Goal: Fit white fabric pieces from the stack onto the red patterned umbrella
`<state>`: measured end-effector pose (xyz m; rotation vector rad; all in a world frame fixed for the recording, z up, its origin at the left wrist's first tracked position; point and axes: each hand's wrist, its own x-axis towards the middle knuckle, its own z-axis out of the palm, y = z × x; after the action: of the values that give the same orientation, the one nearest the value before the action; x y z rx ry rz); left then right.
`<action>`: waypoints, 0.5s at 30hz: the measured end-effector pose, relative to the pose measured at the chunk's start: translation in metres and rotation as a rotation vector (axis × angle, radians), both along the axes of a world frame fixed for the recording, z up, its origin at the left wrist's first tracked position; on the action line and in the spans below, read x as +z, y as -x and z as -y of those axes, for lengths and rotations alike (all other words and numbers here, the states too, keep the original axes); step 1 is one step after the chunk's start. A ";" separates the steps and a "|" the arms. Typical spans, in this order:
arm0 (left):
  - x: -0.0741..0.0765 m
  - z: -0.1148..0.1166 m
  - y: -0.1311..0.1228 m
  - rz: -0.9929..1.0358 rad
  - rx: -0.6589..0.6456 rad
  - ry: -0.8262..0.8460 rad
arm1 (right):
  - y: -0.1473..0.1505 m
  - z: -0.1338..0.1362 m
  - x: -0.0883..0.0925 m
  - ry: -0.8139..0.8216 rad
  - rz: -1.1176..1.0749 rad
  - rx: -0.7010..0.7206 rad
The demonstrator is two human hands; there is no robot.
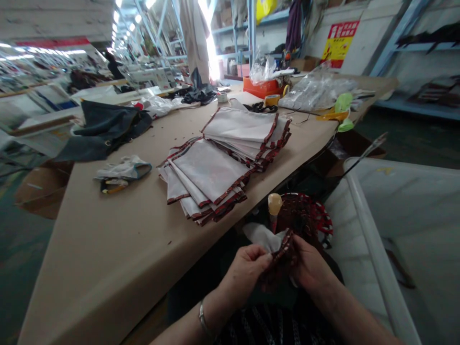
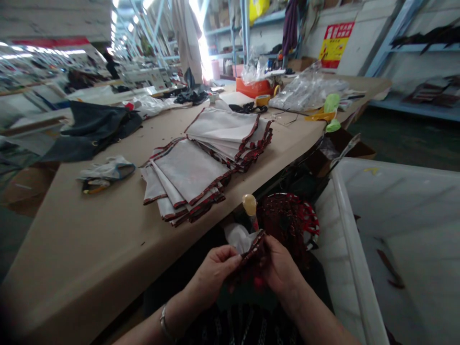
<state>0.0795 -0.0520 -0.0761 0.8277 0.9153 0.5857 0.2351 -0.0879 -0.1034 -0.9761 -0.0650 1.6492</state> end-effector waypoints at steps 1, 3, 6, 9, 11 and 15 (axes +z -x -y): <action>0.004 -0.001 -0.001 0.058 -0.026 0.039 | 0.000 0.004 0.004 0.010 -0.016 0.087; 0.018 -0.010 -0.005 0.155 0.010 0.101 | -0.003 0.011 0.019 -0.113 0.059 0.297; 0.041 -0.032 -0.013 0.251 0.022 0.181 | -0.014 0.011 0.059 -0.402 0.206 0.441; 0.051 -0.059 -0.027 0.342 0.025 0.176 | -0.035 -0.021 0.091 -0.455 0.299 0.318; 0.045 -0.077 -0.038 0.317 0.133 0.145 | -0.050 -0.056 0.091 -0.430 0.404 0.238; 0.000 -0.094 -0.059 0.046 0.321 0.136 | -0.062 -0.109 0.029 -0.290 0.444 0.238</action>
<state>0.1387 0.0424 -0.0760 0.5460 1.0421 0.8083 0.2976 0.0208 -0.0747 -1.1212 -0.7237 1.5491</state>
